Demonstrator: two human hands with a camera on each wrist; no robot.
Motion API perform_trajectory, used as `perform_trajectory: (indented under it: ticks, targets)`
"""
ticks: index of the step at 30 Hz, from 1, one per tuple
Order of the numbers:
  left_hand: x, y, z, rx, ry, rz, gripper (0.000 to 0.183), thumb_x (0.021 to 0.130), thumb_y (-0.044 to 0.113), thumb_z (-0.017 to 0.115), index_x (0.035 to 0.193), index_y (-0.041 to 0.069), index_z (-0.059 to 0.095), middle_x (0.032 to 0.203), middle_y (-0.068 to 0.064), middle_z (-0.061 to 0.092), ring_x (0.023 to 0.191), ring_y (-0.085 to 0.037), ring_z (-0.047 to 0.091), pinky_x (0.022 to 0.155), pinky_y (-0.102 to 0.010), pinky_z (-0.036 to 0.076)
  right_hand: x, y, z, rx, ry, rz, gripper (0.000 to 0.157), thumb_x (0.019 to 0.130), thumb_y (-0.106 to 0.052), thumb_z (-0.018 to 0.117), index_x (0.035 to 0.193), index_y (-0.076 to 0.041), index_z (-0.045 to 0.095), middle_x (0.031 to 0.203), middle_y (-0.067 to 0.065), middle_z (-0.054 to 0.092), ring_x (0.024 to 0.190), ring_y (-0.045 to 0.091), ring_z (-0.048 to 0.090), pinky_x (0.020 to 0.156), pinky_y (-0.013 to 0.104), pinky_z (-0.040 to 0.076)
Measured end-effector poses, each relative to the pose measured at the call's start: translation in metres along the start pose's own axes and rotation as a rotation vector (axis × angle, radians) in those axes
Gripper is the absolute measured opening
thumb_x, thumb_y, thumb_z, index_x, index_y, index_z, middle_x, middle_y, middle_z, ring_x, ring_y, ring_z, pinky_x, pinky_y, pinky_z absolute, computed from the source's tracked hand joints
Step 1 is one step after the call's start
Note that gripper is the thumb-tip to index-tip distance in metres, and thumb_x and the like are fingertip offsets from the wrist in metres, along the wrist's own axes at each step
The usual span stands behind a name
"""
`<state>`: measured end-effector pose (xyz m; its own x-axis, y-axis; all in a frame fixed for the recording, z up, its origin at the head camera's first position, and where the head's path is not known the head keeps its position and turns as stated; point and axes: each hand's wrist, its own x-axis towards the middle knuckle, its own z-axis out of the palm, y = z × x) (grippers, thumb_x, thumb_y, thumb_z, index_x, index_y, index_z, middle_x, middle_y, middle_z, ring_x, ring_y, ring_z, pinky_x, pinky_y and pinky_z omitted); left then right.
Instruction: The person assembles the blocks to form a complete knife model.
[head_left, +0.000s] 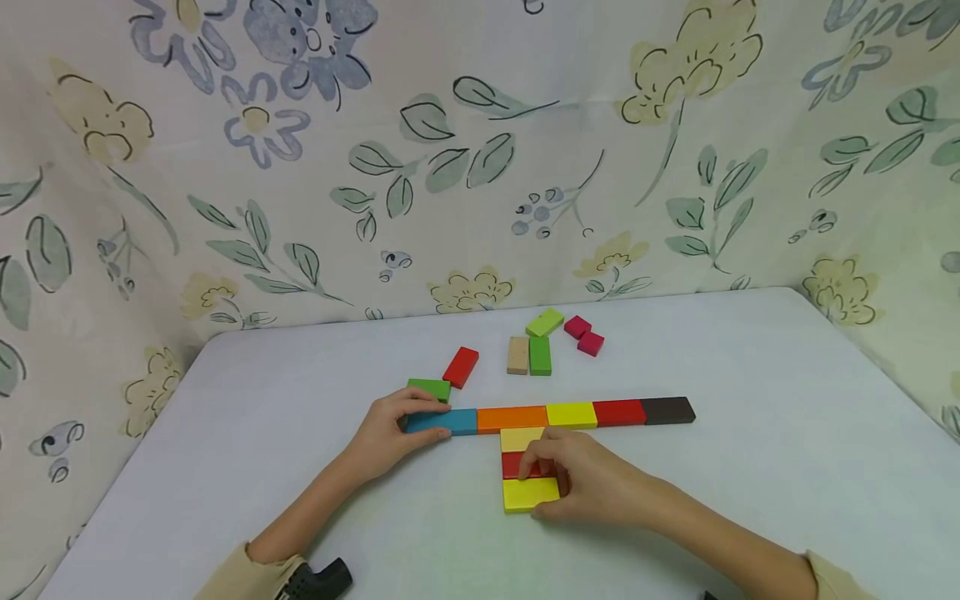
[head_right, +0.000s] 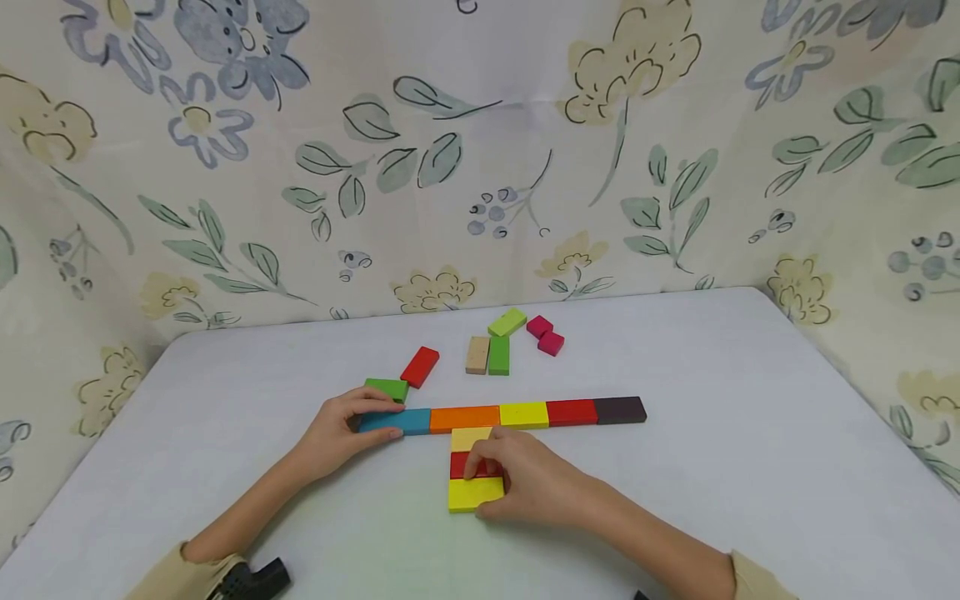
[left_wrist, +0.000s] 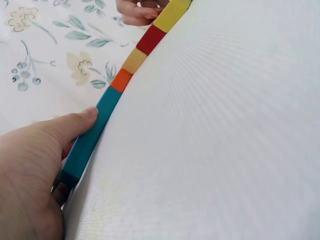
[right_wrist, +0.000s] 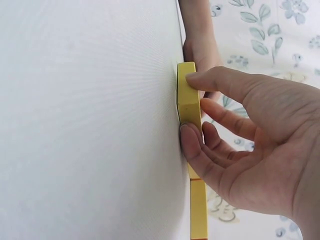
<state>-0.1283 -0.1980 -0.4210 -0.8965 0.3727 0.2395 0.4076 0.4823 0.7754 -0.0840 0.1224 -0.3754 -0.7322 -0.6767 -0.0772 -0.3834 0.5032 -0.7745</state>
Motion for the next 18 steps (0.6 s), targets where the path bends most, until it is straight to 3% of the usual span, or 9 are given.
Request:
perform_trajectory:
  ticks: [9, 13, 18]
  targets:
    - [0.0, 0.004, -0.002, 0.034, -0.008, 0.021, 0.029, 0.088, 0.015, 0.087, 0.116, 0.009, 0.082, 0.113, -0.004, 0.072, 0.102, -0.021, 0.059, 0.073, -0.02, 0.048, 0.0, -0.001, -0.001, 0.017, -0.01, 0.019, 0.032, 0.084, -0.02, 0.091, 0.108, -0.02, 0.07, 0.09, -0.007, 0.057, 0.075, 0.007, 0.055, 0.065, 0.02, 0.052]
    - [-0.001, 0.006, -0.002, 0.052, -0.011, 0.031, 0.029, 0.088, 0.014, 0.087, 0.117, 0.01, 0.082, 0.115, -0.003, 0.072, 0.107, -0.023, 0.063, 0.085, -0.023, 0.055, 0.0, -0.002, -0.002, 0.023, -0.011, 0.027, 0.032, 0.084, -0.021, 0.091, 0.108, -0.02, 0.071, 0.09, -0.007, 0.057, 0.076, 0.007, 0.056, 0.066, 0.02, 0.052]
    - [0.0, 0.015, 0.0, 0.08, -0.013, 0.041, 0.029, 0.089, 0.014, 0.086, 0.118, 0.011, 0.081, 0.119, -0.002, 0.071, 0.113, -0.024, 0.064, 0.097, -0.032, 0.058, -0.001, 0.004, -0.004, 0.019, -0.003, -0.031, 0.033, 0.085, -0.026, 0.091, 0.11, -0.019, 0.071, 0.087, -0.008, 0.059, 0.075, 0.006, 0.058, 0.065, 0.021, 0.054]
